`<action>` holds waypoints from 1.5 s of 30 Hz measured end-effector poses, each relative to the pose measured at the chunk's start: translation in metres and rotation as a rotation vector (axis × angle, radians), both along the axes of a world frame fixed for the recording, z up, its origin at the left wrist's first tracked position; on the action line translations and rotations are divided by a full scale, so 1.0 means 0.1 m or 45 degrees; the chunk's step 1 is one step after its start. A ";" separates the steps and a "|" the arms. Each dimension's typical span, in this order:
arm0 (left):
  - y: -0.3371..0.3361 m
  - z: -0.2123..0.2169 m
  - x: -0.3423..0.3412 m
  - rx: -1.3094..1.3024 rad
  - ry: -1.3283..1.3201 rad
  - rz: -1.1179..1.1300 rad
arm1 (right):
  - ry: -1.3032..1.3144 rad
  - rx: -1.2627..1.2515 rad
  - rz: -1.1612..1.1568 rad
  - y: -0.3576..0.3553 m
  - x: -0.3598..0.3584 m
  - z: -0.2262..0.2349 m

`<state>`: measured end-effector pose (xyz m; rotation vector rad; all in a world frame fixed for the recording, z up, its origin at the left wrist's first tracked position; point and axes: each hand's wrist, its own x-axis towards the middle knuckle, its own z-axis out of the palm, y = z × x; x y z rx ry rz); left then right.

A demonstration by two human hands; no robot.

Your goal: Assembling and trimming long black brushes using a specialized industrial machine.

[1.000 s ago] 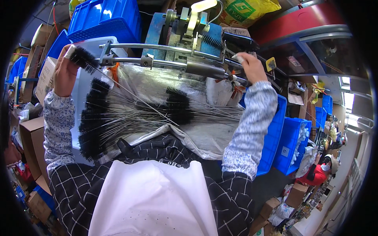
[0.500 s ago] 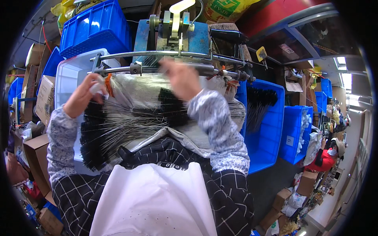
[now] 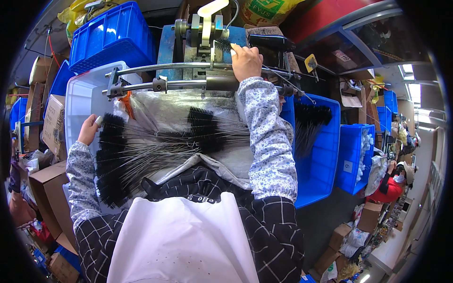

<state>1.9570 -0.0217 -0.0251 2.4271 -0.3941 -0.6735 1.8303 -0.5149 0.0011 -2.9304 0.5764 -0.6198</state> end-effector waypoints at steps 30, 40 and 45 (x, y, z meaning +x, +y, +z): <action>0.57 0.87 0.21 0.245 -1.794 0.278 | -0.187 0.242 -0.072 0.12 0.07 -0.13; 0.08 0.78 0.26 -1.003 -0.883 0.517 | -0.110 0.193 -0.062 0.60 0.35 -0.12; -0.07 0.86 0.24 -1.110 -0.807 0.439 | -0.076 0.206 -0.077 0.49 0.28 -0.14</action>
